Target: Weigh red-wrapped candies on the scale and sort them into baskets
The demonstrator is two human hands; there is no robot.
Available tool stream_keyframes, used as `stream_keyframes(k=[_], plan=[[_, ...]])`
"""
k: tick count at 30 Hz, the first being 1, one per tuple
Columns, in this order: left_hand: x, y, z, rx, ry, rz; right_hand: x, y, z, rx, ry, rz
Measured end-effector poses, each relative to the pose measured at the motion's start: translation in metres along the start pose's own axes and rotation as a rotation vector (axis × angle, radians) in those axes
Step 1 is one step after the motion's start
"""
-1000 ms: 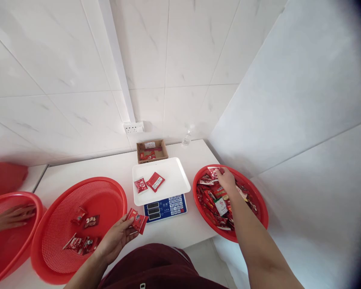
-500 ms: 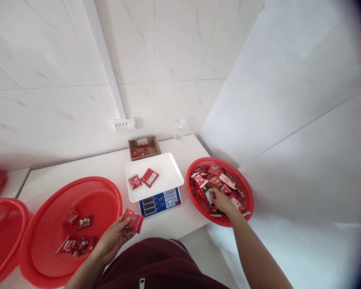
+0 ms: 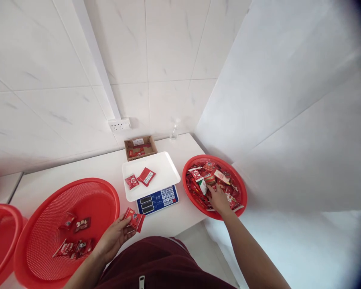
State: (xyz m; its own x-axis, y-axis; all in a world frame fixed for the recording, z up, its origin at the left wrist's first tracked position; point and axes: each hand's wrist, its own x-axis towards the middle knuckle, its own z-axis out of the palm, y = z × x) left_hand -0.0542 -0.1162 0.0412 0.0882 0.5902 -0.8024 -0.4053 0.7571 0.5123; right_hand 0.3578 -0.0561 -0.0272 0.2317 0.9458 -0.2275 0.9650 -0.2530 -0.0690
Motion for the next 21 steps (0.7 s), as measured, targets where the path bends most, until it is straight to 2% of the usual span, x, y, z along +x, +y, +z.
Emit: stream_keyframes(k=[4,10,13,15,17,19,21], plan=[[-0.002,0.000,0.000,0.008,0.001,0.010,-0.005,-0.007,-0.003,-0.112,-0.053,0.029],[0.000,-0.006,-0.006,-0.012,-0.076,0.045,-0.001,-0.014,-0.003,-0.130,-0.143,-0.040],[-0.001,-0.008,-0.012,-0.019,-0.082,0.055,0.003,-0.009,-0.008,-0.091,-0.144,0.038],[-0.001,-0.008,-0.018,-0.013,-0.065,0.068,0.005,-0.001,-0.019,-0.046,-0.081,0.143],[0.001,-0.009,-0.025,0.023,-0.015,0.103,0.008,0.004,-0.035,0.003,0.047,0.217],[0.003,-0.010,-0.032,0.108,0.061,0.145,0.010,-0.004,-0.050,0.088,0.173,0.181],[0.006,-0.013,-0.037,0.198,0.110,0.189,0.011,-0.030,-0.061,0.235,0.232,0.068]])
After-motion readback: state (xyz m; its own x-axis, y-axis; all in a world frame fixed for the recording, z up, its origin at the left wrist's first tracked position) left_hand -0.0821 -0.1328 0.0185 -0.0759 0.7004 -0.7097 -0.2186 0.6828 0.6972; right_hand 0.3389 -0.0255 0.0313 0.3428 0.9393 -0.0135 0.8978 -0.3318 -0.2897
